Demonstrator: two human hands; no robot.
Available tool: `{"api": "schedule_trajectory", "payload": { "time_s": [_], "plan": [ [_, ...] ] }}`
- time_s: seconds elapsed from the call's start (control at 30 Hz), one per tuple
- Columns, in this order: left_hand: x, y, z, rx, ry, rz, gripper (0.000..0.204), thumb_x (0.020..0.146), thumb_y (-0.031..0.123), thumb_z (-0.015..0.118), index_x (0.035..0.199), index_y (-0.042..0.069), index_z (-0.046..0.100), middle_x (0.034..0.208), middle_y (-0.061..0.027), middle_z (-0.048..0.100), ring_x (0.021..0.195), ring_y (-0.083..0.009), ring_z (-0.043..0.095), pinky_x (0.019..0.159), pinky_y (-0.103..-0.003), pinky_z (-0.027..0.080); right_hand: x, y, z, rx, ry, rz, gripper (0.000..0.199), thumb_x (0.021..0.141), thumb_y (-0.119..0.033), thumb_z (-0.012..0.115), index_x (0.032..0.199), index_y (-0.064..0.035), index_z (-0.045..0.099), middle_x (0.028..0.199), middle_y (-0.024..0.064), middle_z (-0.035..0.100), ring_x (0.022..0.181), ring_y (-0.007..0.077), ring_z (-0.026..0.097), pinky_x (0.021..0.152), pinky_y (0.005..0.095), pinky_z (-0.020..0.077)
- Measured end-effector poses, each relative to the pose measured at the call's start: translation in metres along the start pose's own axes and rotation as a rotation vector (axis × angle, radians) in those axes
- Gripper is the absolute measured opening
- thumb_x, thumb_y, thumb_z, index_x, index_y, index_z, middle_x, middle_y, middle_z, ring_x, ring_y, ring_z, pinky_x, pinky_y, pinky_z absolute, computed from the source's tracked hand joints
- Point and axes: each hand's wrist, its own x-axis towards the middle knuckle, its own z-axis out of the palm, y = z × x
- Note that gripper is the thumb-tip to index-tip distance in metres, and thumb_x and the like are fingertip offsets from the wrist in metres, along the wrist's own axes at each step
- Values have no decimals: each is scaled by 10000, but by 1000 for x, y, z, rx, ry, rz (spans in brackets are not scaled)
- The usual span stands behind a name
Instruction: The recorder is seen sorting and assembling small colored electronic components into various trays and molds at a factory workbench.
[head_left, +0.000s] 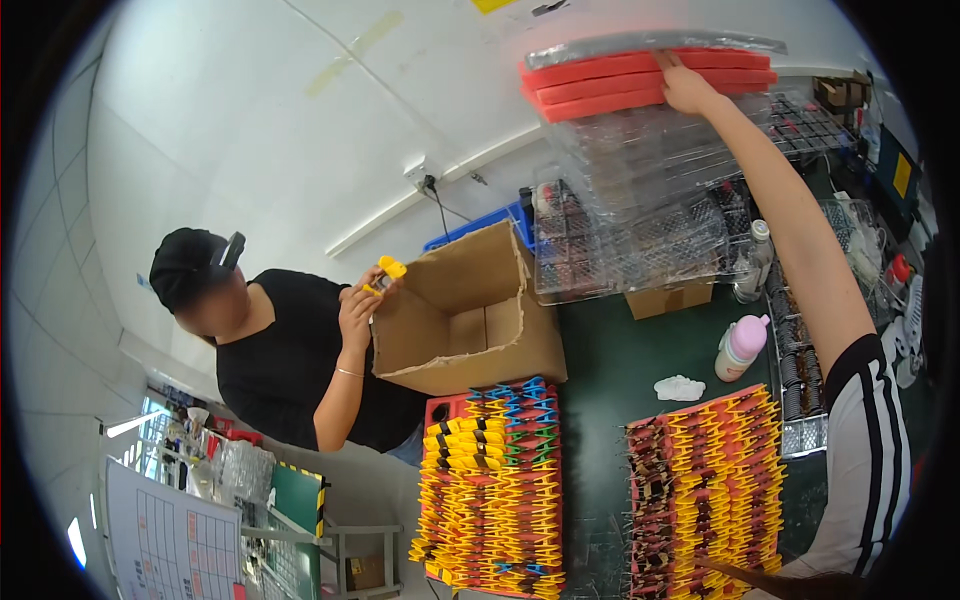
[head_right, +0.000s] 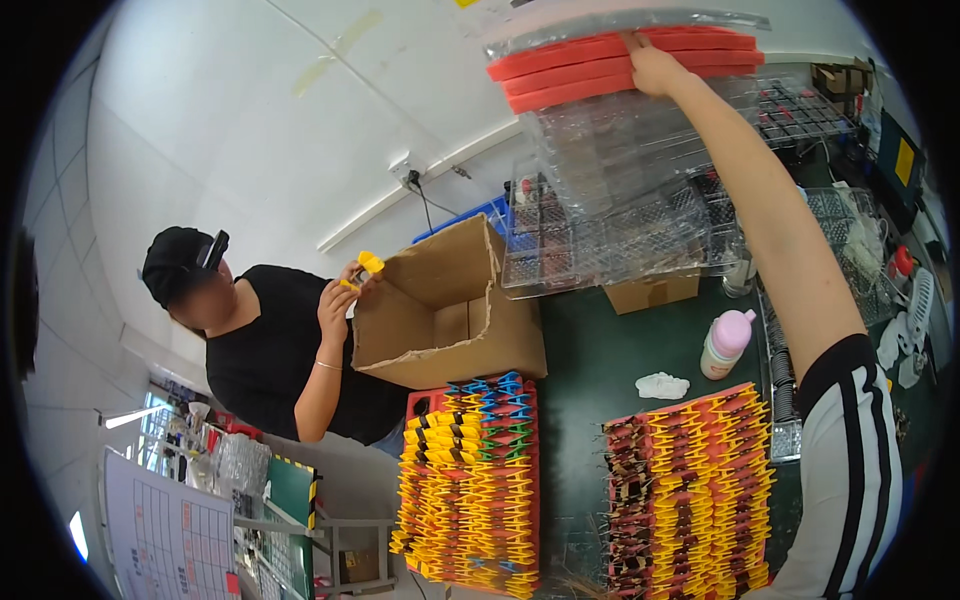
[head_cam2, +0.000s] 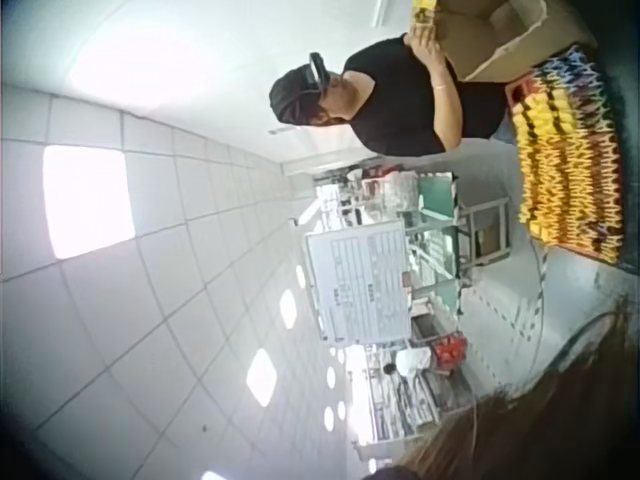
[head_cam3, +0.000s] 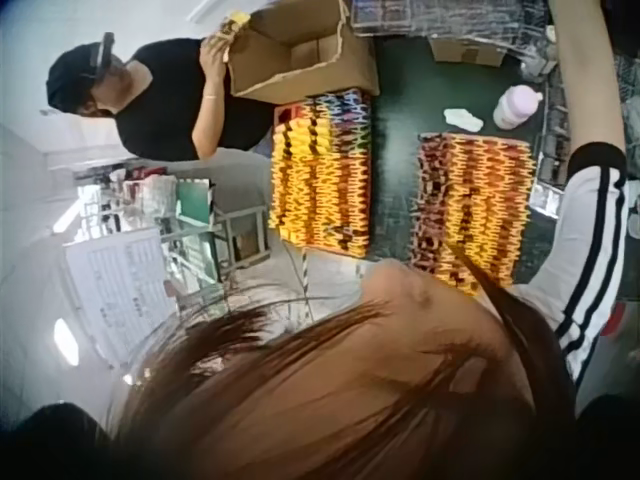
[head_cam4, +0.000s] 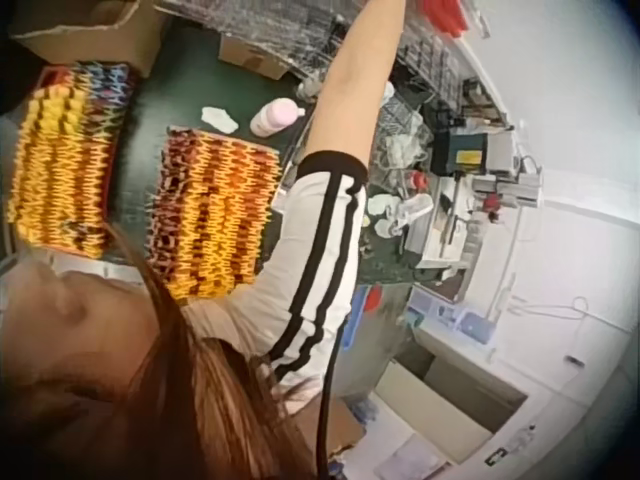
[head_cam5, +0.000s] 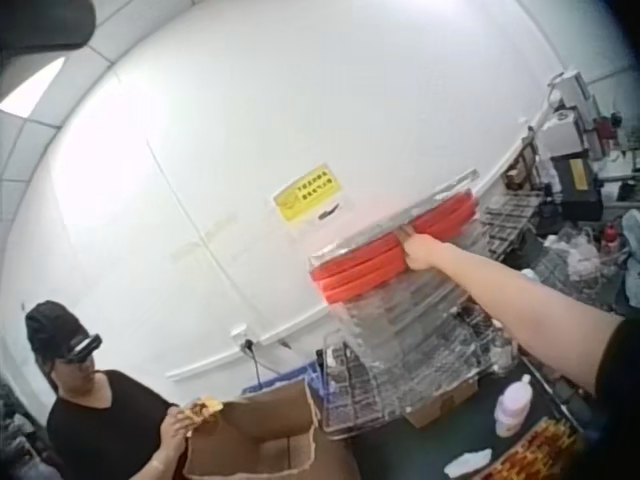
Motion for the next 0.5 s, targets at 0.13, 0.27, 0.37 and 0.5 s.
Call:
{"api": "schedule_trajectory", "payload": {
  "time_s": [0.13,0.27,0.37,0.5],
  "plan": [
    [19,15,-3,-20,10,40,364,941,390,407,817,77,544,724,-66,520,693,-215,500,708,-357,410,6,-18,2,6,-74,62,776,785,-44,507,1463,-134,139,1497,179,185,1120,406,516,922,448,469],
    [95,90,-18,-91,1,300,385,938,422,397,823,86,544,740,-71,521,714,-232,502,735,-376,409,-1,-28,-3,-240,-226,102,802,693,-45,666,1398,-166,303,1410,124,319,1138,346,516,895,447,488],
    [225,214,-26,-321,-143,545,401,935,447,389,827,93,543,752,-75,522,730,-245,503,755,-391,408,-8,-15,-20,-398,-128,33,721,627,-69,756,1274,-148,447,1313,93,398,1149,310,503,860,457,493],
    [395,375,-99,-761,-519,715,422,931,479,379,832,102,543,769,-79,522,751,-263,504,781,-410,407,25,-50,-33,-404,81,-32,531,666,-116,755,1146,-133,527,1178,120,516,1119,306,518,862,462,460]
  ]
}}
